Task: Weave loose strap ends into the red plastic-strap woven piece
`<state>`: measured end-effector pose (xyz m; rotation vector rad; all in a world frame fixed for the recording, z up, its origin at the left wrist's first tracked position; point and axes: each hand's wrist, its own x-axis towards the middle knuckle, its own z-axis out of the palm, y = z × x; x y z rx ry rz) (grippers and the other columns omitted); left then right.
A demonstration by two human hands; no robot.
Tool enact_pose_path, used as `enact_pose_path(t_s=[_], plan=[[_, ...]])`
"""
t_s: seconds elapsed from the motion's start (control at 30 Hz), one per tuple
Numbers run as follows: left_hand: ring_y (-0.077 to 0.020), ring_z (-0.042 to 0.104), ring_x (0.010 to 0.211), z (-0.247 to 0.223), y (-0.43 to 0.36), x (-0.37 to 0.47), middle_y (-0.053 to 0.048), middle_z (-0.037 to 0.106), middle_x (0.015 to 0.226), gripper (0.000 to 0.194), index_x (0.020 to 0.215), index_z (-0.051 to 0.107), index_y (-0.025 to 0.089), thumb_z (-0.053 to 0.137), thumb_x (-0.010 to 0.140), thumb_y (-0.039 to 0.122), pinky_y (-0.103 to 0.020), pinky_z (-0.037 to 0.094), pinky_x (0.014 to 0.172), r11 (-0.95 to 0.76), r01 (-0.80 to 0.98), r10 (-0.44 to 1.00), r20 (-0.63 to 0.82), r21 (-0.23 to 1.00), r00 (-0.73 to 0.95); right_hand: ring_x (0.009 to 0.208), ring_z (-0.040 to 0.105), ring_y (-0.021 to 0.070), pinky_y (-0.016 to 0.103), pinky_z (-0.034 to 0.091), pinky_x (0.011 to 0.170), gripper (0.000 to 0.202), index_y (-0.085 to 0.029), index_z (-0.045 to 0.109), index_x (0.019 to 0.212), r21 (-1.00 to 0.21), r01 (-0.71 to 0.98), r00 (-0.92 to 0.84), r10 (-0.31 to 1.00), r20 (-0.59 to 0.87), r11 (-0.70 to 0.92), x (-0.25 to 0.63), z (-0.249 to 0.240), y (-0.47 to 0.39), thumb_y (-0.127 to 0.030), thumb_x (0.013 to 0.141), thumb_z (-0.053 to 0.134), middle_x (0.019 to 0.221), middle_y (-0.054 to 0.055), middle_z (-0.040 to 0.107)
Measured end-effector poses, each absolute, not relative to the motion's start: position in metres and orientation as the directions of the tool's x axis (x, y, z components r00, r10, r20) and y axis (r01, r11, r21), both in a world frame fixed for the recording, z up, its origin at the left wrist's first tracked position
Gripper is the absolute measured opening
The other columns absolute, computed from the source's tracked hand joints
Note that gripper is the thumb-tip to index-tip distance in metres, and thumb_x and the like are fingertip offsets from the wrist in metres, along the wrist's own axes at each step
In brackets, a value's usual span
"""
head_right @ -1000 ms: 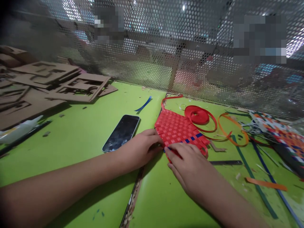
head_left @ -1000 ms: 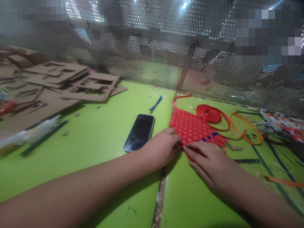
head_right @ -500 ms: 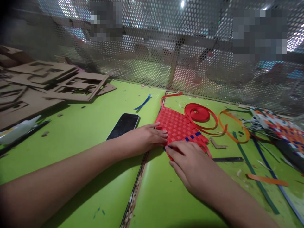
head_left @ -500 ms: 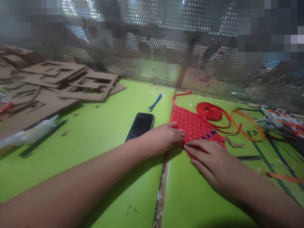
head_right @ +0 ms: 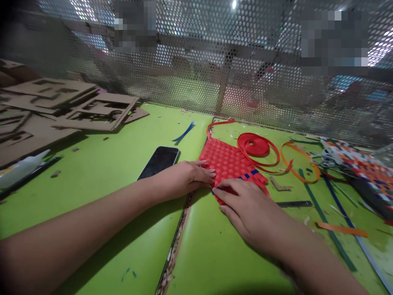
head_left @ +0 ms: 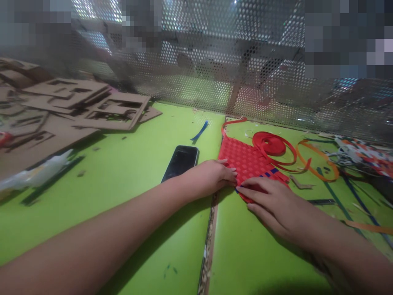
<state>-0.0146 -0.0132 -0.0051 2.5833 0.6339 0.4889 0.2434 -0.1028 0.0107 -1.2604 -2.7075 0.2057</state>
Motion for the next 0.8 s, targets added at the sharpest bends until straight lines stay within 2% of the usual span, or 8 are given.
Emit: enact_pose_path(t_s=[0.17,0.3,0.5,0.67,0.8], plan=[[-0.018,0.079,0.116,-0.003,-0.014,-0.014,0.0,0.085,0.117,0.02,0.11,0.083,0.022,0.068,0.103,0.013,-0.037,0.035,0.132,-0.802,0.358,0.506,0.227,0.477,0.832,0.124,0.066,0.03,0.051,0.056,0.105,0.04,-0.033,0.071,0.147,-0.234,0.753,-0.625,0.78,0.042,0.615,0.244,0.014,-0.1,-0.04,0.11,0.056,0.146,0.01,0.067],[-0.0174,0.079,0.116,-0.002,-0.015,-0.014,-0.001,0.085,0.116,0.02,0.11,0.084,0.021,0.067,0.104,0.012,-0.036,0.036,0.131,-0.802,0.361,0.508,0.226,0.476,0.831,0.124,0.066,0.0295,0.05,0.056,0.106,0.039,-0.031,0.072,0.145,-0.251,0.754,-0.618,0.785,0.041,0.607,0.241,0.016,-0.1,-0.039,0.111,0.055,0.144,0.012,0.068],[-0.0176,0.078,0.117,-0.002,-0.016,-0.014,-0.003,0.084,0.121,0.021,0.112,0.084,0.021,0.067,0.103,0.011,-0.037,0.037,0.131,-0.814,0.369,0.504,0.23,0.449,0.833,0.121,0.067,0.0301,0.053,0.057,0.104,0.04,-0.023,0.069,0.146,-0.183,0.778,-0.599,0.798,0.068,0.6,0.233,0.013,-0.108,-0.033,0.111,0.051,0.142,0.014,0.068],[-0.0179,0.078,0.117,-0.002,-0.017,-0.014,-0.002,0.084,0.121,0.019,0.109,0.084,0.023,0.067,0.104,0.015,-0.038,0.039,0.13,-0.812,0.369,0.509,0.239,0.453,0.827,0.121,0.067,0.0327,0.056,0.056,0.104,0.042,-0.021,0.068,0.147,-0.104,0.764,-0.629,0.771,0.096,0.636,0.233,0.011,-0.112,-0.034,0.109,0.055,0.142,0.016,0.068],[-0.0182,0.078,0.118,-0.002,-0.017,-0.014,-0.002,0.084,0.122,0.019,0.11,0.084,0.022,0.067,0.104,0.015,-0.038,0.038,0.131,-0.813,0.366,0.506,0.238,0.453,0.829,0.125,0.066,0.0331,0.057,0.055,0.106,0.042,-0.021,0.067,0.147,-0.102,0.754,-0.641,0.761,0.105,0.649,0.237,0.013,-0.11,-0.037,0.111,0.053,0.145,0.015,0.068]])
